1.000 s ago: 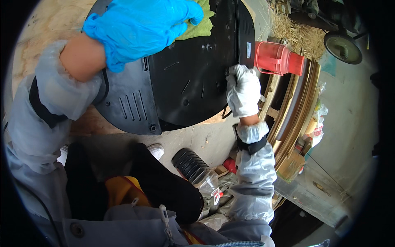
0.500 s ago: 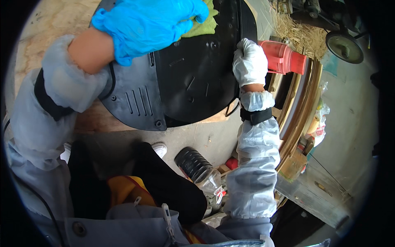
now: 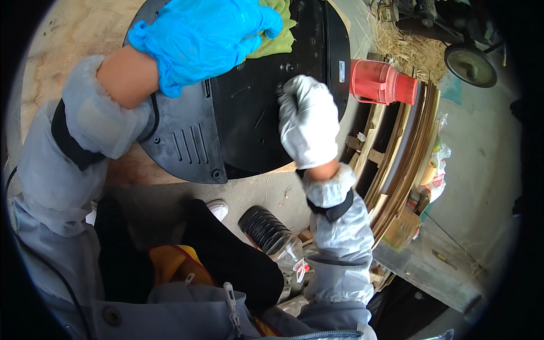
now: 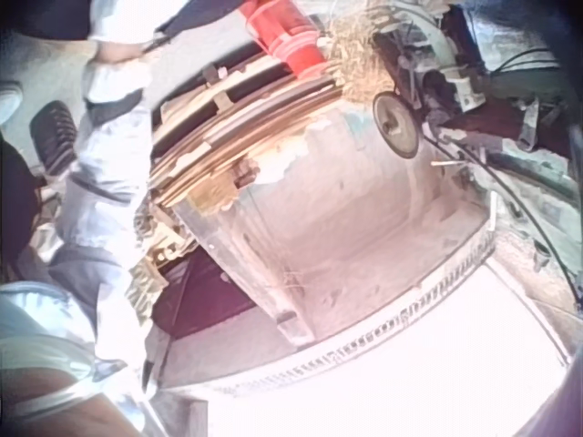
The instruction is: The person scrubs the underside of a black appliance with a steel wool pad in the right hand and wipes the surface with a green cloth in the left hand. The person repeatedly alternates between scrubbing and wiping across the appliance's bottom surface.
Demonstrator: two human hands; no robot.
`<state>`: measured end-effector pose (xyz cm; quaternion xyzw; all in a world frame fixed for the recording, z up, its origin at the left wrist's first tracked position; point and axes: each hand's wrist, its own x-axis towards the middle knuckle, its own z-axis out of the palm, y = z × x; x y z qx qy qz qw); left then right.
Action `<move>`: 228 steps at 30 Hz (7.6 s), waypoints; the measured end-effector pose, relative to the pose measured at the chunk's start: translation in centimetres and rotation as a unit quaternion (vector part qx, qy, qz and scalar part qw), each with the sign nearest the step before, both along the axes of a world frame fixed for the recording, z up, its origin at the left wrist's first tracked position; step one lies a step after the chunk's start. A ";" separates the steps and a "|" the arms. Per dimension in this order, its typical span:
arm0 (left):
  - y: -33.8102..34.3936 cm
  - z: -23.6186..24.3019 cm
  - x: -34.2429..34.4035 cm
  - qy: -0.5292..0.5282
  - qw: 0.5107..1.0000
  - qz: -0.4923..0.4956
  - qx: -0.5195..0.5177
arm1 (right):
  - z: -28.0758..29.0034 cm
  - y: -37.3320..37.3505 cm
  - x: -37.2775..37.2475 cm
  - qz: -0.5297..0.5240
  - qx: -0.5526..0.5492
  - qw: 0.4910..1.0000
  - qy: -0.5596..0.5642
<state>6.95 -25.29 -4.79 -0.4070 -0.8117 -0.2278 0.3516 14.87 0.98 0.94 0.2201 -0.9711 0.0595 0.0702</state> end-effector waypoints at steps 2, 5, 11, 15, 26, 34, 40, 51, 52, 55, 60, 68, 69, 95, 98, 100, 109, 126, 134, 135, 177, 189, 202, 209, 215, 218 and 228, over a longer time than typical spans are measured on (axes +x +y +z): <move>0.1 -0.4 -0.2 0.050 0.998 -0.007 0.037 | -0.1 0.8 -0.2 -0.009 0.007 1.000 -0.006; 0.3 -0.9 -0.7 -0.007 1.000 -0.011 0.020 | -0.1 2.0 -0.5 -0.205 0.012 0.978 -0.024; 0.5 -0.5 -0.4 0.097 0.993 -0.004 0.064 | 0.5 -2.5 1.1 -0.027 -0.002 0.999 0.023; 0.1 1.1 -0.2 -0.097 0.995 -0.037 0.007 | -0.3 1.4 0.4 -0.168 -0.025 0.985 -0.036; 0.3 -0.4 0.0 -0.241 0.970 -0.014 -0.017 | -0.1 8.5 9.1 -0.191 0.055 0.979 -0.044; 0.0 0.9 -0.1 -0.115 0.993 -0.034 0.008 | -1.1 7.1 -3.5 -0.109 0.026 0.994 0.013; 0.2 0.5 0.1 -0.225 0.974 -0.002 -0.010 | 1.4 6.3 2.4 -0.181 0.079 0.974 -0.109; 0.3 -1.1 -0.1 -0.180 0.983 -0.015 0.031 | 1.1 7.2 4.2 -0.112 0.107 0.985 -0.074; 0.3 -1.0 0.0 -0.240 0.971 -0.013 0.013 | 1.5 7.4 6.0 -0.133 0.152 0.975 -0.088; 0.7 -0.4 -0.3 -0.214 0.977 -0.011 -0.004 | 0.9 8.1 6.5 -0.136 0.220 0.964 -0.066; 0.3 1.7 -0.3 -0.052 0.998 -0.023 -0.009 | -2.1 7.7 -5.2 -0.060 0.183 0.979 0.070; 1.1 0.9 -0.5 -0.041 0.997 0.001 0.069 | 0.5 5.7 -1.3 -0.097 0.081 0.991 -0.045; 1.0 0.4 -0.3 -0.149 0.988 -0.009 0.047 | 0.4 5.9 -1.3 -0.061 0.083 0.995 -0.019; 0.8 1.8 -0.3 -0.046 0.997 0.010 0.060 | 1.6 4.5 -2.6 -0.038 0.143 0.986 -0.072; 1.3 1.4 -0.9 0.029 0.995 0.005 0.094 | 1.2 4.8 -3.9 -0.029 0.047 0.998 -0.006; 0.5 1.7 0.0 -0.131 0.989 -0.032 0.053 | 1.0 5.2 -3.4 -0.025 0.030 0.999 -0.020; 0.7 0.3 0.0 -0.230 0.972 -0.037 0.012 | 0.6 6.4 -2.7 -0.038 0.026 0.999 -0.008; 3.1 8.2 0.3 -0.569 0.804 -0.164 0.055 | -1.6 3.1 13.6 -0.251 -0.487 0.833 -0.079; 16.0 5.3 7.0 -0.119 0.920 -0.154 -0.340 | -3.8 3.7 15.7 -0.229 -0.694 0.682 -0.026; 16.5 5.1 6.5 -0.092 0.928 -0.152 -0.326 | -3.8 3.9 15.6 -0.239 -0.689 0.683 -0.037; 6.6 10.1 8.3 -0.233 0.883 -0.071 -0.401 | -2.1 1.0 13.6 -0.195 -0.401 0.884 0.141; 1.8 6.9 -4.0 -0.115 0.926 0.161 -0.321 | -2.5 1.0 13.0 -0.202 -0.385 0.894 0.111; 0.9 4.5 -0.6 -0.097 0.960 0.027 -0.263 | -2.8 0.9 12.1 -0.212 -0.403 0.889 0.058; 1.1 3.4 -1.2 -0.115 0.961 0.020 -0.251 | -3.1 0.1 11.3 -0.236 -0.404 0.882 0.062; 1.4 2.3 -1.9 -0.210 0.966 0.001 -0.151 | -3.2 -0.2 11.4 -0.251 -0.421 0.870 0.057; 1.5 2.0 -2.4 -0.213 0.962 -0.003 -0.169 | -3.1 -0.2 11.4 -0.249 -0.412 0.874 0.061; 1.9 3.3 -3.5 -0.185 0.975 -0.021 -0.124 | -3.0 0.1 11.3 -0.235 -0.408 0.880 0.066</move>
